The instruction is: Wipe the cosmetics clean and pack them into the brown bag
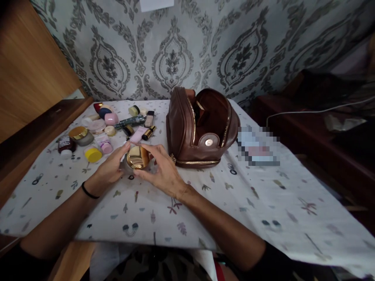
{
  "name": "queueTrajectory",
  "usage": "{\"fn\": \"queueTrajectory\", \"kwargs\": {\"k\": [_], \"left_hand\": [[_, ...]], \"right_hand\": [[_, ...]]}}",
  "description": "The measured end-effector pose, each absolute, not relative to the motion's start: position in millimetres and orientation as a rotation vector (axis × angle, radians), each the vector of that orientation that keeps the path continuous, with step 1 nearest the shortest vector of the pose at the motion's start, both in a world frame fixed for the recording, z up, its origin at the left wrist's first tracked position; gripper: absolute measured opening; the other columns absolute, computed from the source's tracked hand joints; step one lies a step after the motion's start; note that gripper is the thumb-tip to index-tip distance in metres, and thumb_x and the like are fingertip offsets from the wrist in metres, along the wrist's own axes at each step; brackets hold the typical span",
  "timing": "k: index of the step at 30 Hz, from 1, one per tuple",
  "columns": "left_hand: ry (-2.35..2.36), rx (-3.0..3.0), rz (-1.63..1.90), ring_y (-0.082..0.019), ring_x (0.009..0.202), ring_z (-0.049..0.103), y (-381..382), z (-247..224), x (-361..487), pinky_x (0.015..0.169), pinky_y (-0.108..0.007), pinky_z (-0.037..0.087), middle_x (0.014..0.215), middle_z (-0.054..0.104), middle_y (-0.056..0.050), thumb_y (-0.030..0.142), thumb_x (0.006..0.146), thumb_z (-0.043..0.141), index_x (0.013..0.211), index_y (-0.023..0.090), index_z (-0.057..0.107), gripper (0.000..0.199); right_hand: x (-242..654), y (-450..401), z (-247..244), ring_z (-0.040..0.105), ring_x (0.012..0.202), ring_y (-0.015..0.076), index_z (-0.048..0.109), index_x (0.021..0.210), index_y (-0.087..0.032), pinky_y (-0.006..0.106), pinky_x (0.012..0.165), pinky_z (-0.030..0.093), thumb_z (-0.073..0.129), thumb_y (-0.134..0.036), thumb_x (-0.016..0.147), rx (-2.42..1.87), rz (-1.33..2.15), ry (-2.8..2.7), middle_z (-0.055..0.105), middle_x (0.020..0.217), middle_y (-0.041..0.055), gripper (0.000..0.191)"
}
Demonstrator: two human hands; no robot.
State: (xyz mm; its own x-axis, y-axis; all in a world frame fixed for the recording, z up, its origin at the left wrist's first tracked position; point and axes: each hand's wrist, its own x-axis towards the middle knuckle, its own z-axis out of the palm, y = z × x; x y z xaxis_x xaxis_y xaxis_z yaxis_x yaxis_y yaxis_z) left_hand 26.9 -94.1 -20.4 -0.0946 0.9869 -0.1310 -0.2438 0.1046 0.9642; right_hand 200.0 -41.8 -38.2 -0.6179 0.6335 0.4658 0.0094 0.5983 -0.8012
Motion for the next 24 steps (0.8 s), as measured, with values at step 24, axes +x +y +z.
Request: {"fn": "queueTrajectory", "kwargs": {"k": [24], "left_hand": [[1.195, 0.827, 1.116, -0.023, 0.06, 0.069, -95.7, -16.8, 20.2, 0.038, -0.028, 0.051, 0.075, 0.072, -0.006, 0.083, 0.076, 0.053, 0.114, 0.021, 0.066, 0.073]], "right_hand": [[194.9, -41.7, -40.4, 0.059, 0.107, 0.0247, 0.059, 0.128, -0.028, 0.041, 0.095, 0.052, 0.083, -0.047, 0.072, -0.584, 1.41, -1.699, 0.061, 0.121, 0.0069, 0.064]]}}
